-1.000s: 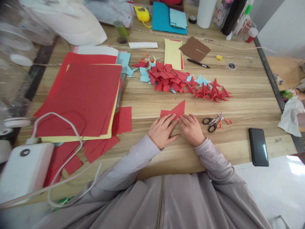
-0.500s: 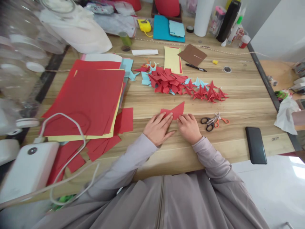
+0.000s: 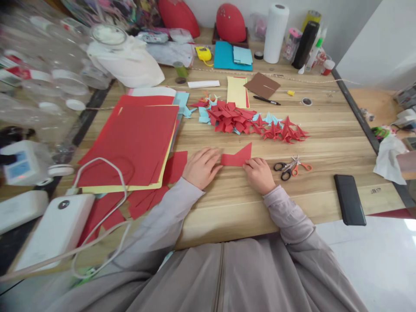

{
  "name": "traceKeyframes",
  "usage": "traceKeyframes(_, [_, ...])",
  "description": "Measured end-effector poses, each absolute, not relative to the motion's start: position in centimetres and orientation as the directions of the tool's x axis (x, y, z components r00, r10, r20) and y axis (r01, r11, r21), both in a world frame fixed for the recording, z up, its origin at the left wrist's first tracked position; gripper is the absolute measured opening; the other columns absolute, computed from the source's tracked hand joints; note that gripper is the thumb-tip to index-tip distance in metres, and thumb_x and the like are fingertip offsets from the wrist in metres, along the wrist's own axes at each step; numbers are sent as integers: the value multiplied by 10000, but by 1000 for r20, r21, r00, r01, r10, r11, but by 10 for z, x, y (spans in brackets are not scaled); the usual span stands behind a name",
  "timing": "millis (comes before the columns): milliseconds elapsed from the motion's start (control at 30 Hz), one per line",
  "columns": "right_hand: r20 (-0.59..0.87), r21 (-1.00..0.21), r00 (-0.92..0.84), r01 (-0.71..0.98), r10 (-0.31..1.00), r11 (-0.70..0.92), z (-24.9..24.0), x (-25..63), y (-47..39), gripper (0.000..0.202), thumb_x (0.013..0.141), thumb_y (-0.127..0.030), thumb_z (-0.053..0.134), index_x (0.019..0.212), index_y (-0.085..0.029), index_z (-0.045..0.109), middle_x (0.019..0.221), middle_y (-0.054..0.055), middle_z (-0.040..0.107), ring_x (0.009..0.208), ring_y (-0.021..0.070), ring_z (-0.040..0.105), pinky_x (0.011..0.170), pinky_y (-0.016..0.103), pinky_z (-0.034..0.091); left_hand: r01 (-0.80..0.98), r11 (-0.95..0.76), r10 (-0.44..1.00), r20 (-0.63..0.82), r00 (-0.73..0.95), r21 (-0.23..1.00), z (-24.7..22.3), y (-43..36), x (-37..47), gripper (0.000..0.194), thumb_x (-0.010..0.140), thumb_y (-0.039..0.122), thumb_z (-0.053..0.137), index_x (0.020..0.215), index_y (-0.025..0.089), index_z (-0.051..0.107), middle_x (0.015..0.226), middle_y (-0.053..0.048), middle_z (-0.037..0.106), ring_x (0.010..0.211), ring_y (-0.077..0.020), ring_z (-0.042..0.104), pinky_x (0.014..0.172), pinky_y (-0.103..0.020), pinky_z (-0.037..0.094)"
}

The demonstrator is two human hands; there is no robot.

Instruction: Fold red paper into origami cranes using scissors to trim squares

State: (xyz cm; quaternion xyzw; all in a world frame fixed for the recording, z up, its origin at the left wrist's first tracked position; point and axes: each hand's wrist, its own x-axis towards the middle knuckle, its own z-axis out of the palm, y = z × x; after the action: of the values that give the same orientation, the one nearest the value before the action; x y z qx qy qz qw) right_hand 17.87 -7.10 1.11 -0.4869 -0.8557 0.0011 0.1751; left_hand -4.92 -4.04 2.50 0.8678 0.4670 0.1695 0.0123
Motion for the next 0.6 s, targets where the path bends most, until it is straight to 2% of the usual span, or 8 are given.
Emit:
traceKeyframes(133, [320,-185,-429,846,844,500,13,176,-69,211,878,-201,500,999,-176,671,957,97,667,916,226,533,834,365,406,657,-719,695,238,678,227,14,-27,-41,291,863,263,491,1083,150,646,1129,-128,652,1103,-244,562,946,-419,445])
traceKeyframes(233, [318,-176,-410,861,855,478,14,173,-66,235,880,-280,518,1035,-171,657,945,106,659,904,237,527,828,377,401,658,-723,691,243,681,213,7,-20,-38,281,890,235,445,1062,163,655,1085,-118,673,1064,-230,585,903,-409,464])
traceKeyframes(333, [333,-174,-413,857,848,485,13,170,-61,250,874,-285,530,1062,-170,648,1012,110,652,941,239,524,843,376,397,666,-714,699,263,665,217,6,-18,-39,280,894,215,435,1058,166,656,1079,-115,679,1054,-231,592,887,-413,463])
traceKeyframes(433, [353,-213,-418,835,837,507,14,169,-56,225,892,-250,495,1021,-178,665,1030,101,667,932,232,540,820,374,399,646,-702,712,304,633,300,11,-21,-38,275,896,213,430,1023,178,670,1030,-102,699,999,-211,619,913,-412,446])
traceKeyframes(500, [385,-308,-369,813,846,495,19,169,-56,226,904,-231,466,945,-184,684,959,92,690,880,219,558,789,370,405,613,-667,745,374,552,424,18,-25,-36,253,891,262,456,963,192,688,962,-84,717,930,-195,641,930,-414,439])
traceKeyframes(600, [448,-603,-171,667,878,438,32,166,-59,213,893,-274,492,873,-175,680,832,73,686,805,194,576,757,345,433,479,-529,848,463,259,701,31,-34,-29,267,783,396,617,892,167,703,889,-93,718,865,-200,648,833,-367,499])
